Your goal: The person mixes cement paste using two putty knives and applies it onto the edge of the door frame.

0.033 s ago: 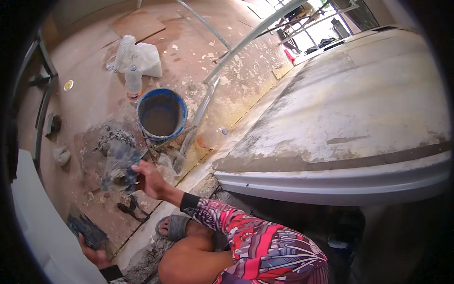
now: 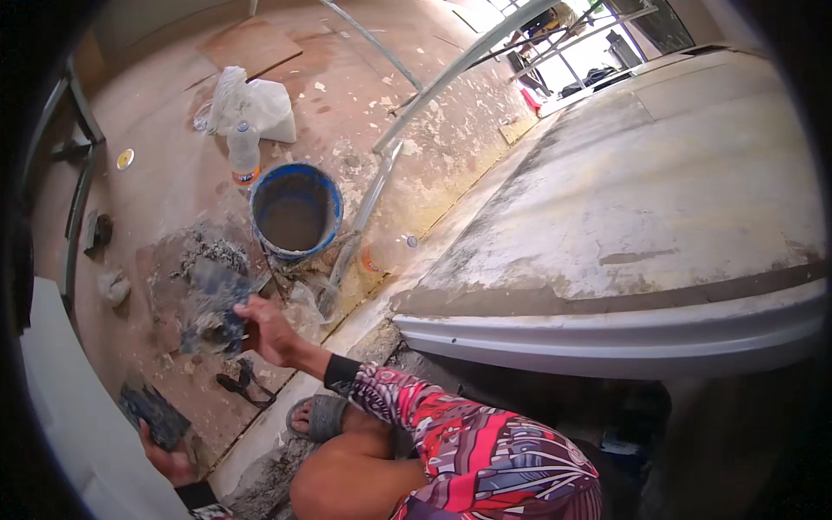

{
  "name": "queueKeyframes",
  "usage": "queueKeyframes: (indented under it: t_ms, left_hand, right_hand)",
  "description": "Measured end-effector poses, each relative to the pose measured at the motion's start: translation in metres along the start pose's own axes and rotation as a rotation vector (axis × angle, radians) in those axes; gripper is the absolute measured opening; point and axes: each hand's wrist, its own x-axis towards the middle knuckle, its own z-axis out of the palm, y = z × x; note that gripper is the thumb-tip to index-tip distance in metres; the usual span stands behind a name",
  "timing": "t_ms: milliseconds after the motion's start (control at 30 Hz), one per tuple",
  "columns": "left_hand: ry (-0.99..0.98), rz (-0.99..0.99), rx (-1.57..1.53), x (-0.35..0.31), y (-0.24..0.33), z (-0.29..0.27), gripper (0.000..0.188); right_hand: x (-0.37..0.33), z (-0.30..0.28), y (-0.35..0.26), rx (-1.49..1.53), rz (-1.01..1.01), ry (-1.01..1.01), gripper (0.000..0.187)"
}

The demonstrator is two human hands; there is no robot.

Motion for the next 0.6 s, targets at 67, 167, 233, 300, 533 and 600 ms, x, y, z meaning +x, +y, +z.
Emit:
queueKeyframes:
  t_ms: [67, 167, 233, 300, 533, 600]
  left_hand:
    - [-0.215, 0.051, -0.083, 0.131, -0.008, 0.072, 0.043]
    - [-0.255, 0.064, 0.033, 0.174, -0.029, 0.122, 0.036]
    - [-0.319, 0.065, 0.076, 0.18, -0.027, 0.115, 0.036]
    - [-0.342, 0.054, 0.132, 0.185, -0.02, 0.108, 0.035]
    - [-0.348, 0.007, 0.305, 0.114, -0.03, 0.115, 0.054]
    - [-0.431, -0.059, 0.284, 0.097, -0.039, 0.118, 0.046]
  right_hand:
    - [0.122, 0.017, -0.059, -0.058, -0.144, -0.219, 0.011]
    - [0.141, -0.005, -0.09, -0.116, -0.221, -0.235, 0.01]
    - [0.135, -0.026, -0.1, -0.178, -0.249, -0.23, 0.012]
    - [0.122, -0.024, -0.109, -0.279, -0.287, -0.205, 0.015]
    - [0.1, -0.078, -0.114, -0.322, -0.3, -0.044, 0.016]
    - [0.095, -0.096, -0.112, -0.33, -0.32, -0.026, 0.016]
